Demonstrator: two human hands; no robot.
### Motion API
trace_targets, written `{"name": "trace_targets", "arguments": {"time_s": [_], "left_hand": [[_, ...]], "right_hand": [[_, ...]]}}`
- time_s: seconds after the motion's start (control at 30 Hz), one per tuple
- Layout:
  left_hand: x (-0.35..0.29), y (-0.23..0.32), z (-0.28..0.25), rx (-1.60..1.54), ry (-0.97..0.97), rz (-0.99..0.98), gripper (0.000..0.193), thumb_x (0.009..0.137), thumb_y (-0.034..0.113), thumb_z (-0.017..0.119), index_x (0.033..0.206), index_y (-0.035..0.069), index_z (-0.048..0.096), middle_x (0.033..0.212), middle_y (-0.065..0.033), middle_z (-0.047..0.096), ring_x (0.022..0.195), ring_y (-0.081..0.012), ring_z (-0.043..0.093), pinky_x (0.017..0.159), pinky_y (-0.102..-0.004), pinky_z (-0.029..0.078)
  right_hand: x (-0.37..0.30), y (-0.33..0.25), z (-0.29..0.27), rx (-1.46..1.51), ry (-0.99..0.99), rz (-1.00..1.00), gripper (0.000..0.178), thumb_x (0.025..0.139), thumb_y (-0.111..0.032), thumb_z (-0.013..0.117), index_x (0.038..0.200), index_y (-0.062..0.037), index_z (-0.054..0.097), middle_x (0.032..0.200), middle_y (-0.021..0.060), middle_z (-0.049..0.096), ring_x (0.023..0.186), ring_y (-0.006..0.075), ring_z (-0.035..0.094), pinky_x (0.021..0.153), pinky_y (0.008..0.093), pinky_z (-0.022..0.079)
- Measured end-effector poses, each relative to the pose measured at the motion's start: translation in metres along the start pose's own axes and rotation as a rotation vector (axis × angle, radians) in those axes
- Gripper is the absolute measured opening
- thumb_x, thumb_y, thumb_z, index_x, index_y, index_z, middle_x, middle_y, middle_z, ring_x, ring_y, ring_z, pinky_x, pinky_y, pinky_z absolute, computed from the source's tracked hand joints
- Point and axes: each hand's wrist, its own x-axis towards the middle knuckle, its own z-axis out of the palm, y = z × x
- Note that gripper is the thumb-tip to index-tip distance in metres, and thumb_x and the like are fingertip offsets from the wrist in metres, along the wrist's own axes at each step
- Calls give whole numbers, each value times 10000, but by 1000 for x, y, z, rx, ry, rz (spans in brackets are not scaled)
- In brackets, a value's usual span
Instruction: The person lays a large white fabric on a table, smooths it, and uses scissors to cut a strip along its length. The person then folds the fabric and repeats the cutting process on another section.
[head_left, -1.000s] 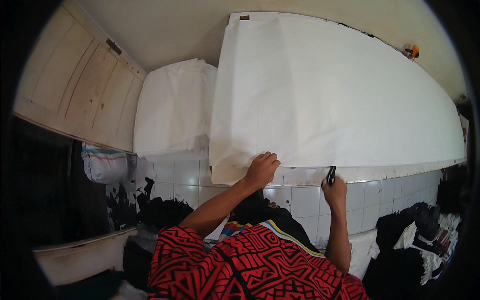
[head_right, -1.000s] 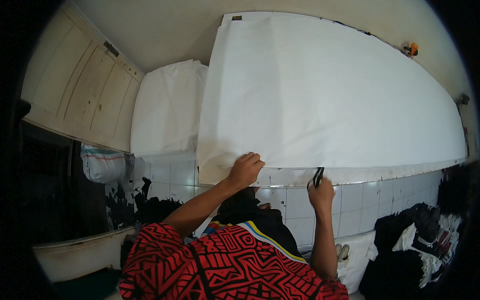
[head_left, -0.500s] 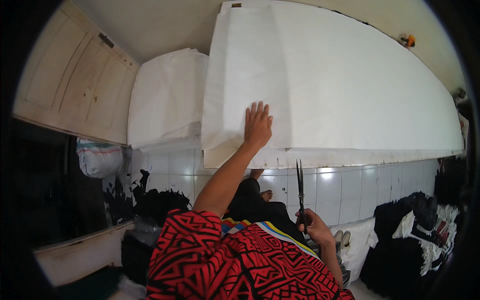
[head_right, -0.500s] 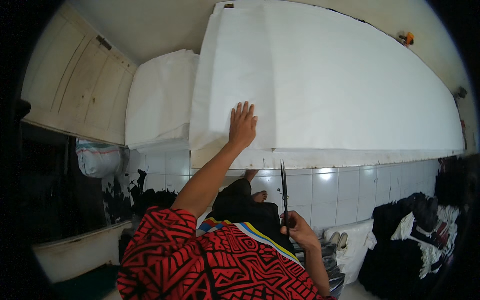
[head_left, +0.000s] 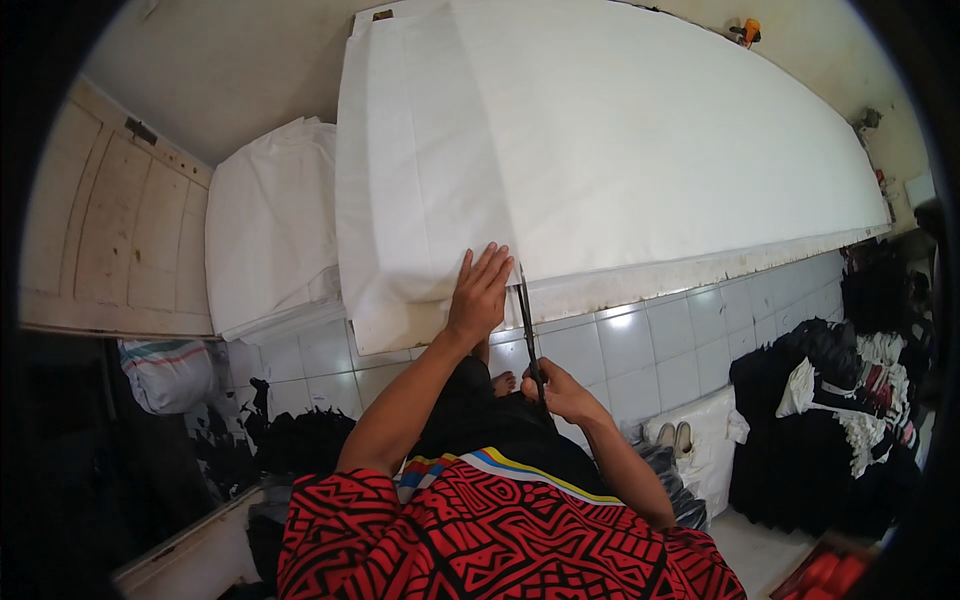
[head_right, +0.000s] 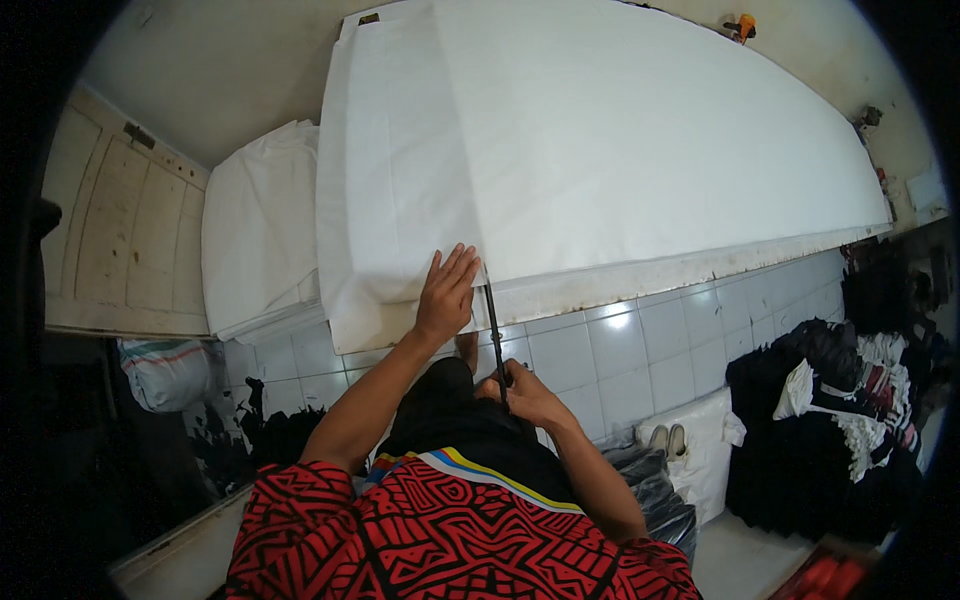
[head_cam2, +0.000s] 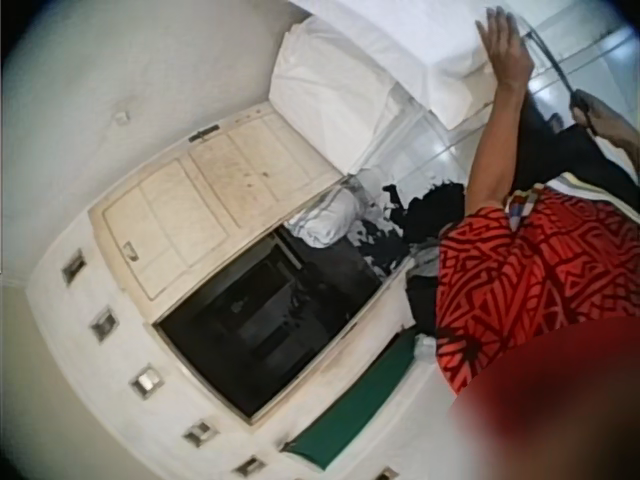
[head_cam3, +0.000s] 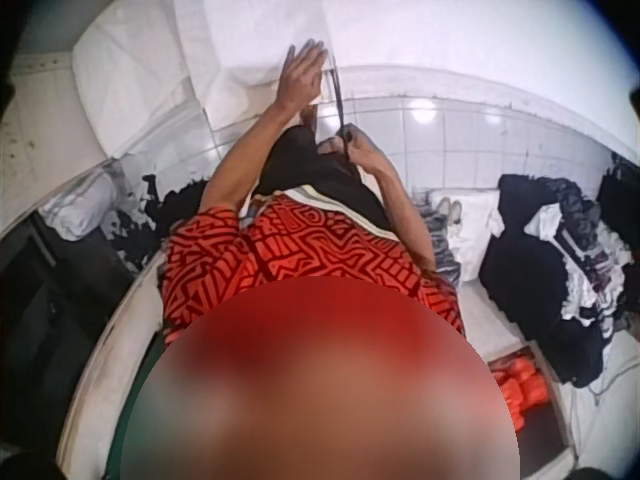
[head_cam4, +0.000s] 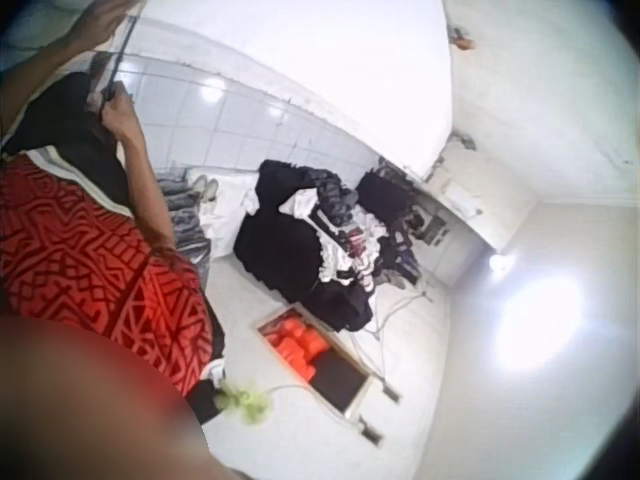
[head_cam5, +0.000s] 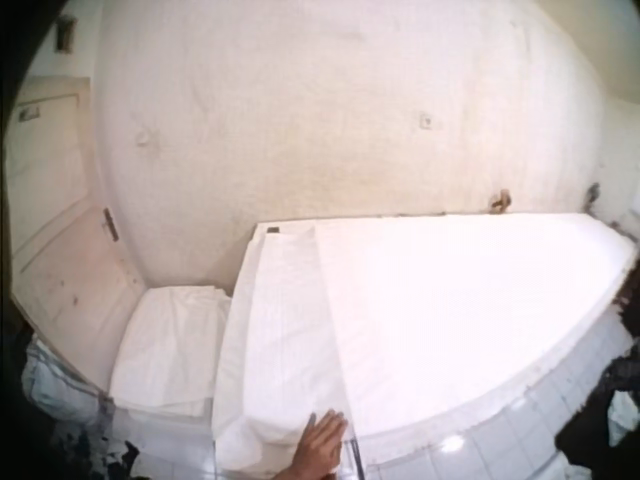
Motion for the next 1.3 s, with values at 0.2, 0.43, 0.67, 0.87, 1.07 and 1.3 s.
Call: {"name": "trace_targets", "arguments": {"time_s": [0.2,0.43,0.67,0.87,1.07,1.3], "left_hand": [[-4,-2,-4,15,30,24,377,959,29,664,1328,47,744,1468,-95,679,1476,-309,535,1263,-605,325],[-2,-5,-8,-31,43,1,340,957,69,701,1291,70,766,1425,-69,710,1453,-296,560,1255,-610,342],[0,-4,-13,-75,54,-24,357,943,66,723,1297,70,766,1409,-75,719,1432,-294,584,1259,-590,348],[5,-5,-22,-111,77,-33,321,962,87,711,1276,42,759,1364,-112,732,1368,-313,633,1230,-581,391],[8,-6,-32,-232,97,-124,302,963,66,714,1260,31,759,1320,-147,746,1305,-328,679,1154,-529,499],[17,-13,-41,-248,162,-122,260,957,61,738,1208,-2,761,1205,-158,779,1167,-326,748,1006,-437,606]], "right_hand": [[26,-20,4,87,41,3,688,929,-595,808,1081,21,544,870,88,696,723,143,626,669,278,523],[32,-28,-3,-33,88,146,665,929,-637,784,1036,-2,615,805,36,625,712,125,627,669,279,503],[51,-56,-4,37,73,17,620,962,-608,765,1011,-11,602,775,26,608,682,121,598,628,267,478],[66,-76,-10,-76,58,52,678,954,-673,730,1013,-10,601,758,37,610,710,142,632,680,296,510],[84,-100,-15,-100,63,116,685,959,-692,708,1002,-17,596,757,42,615,721,146,636,692,304,500],[103,-135,-17,-113,76,120,705,970,-714,671,999,-13,611,762,56,627,700,144,625,672,302,494]]}}
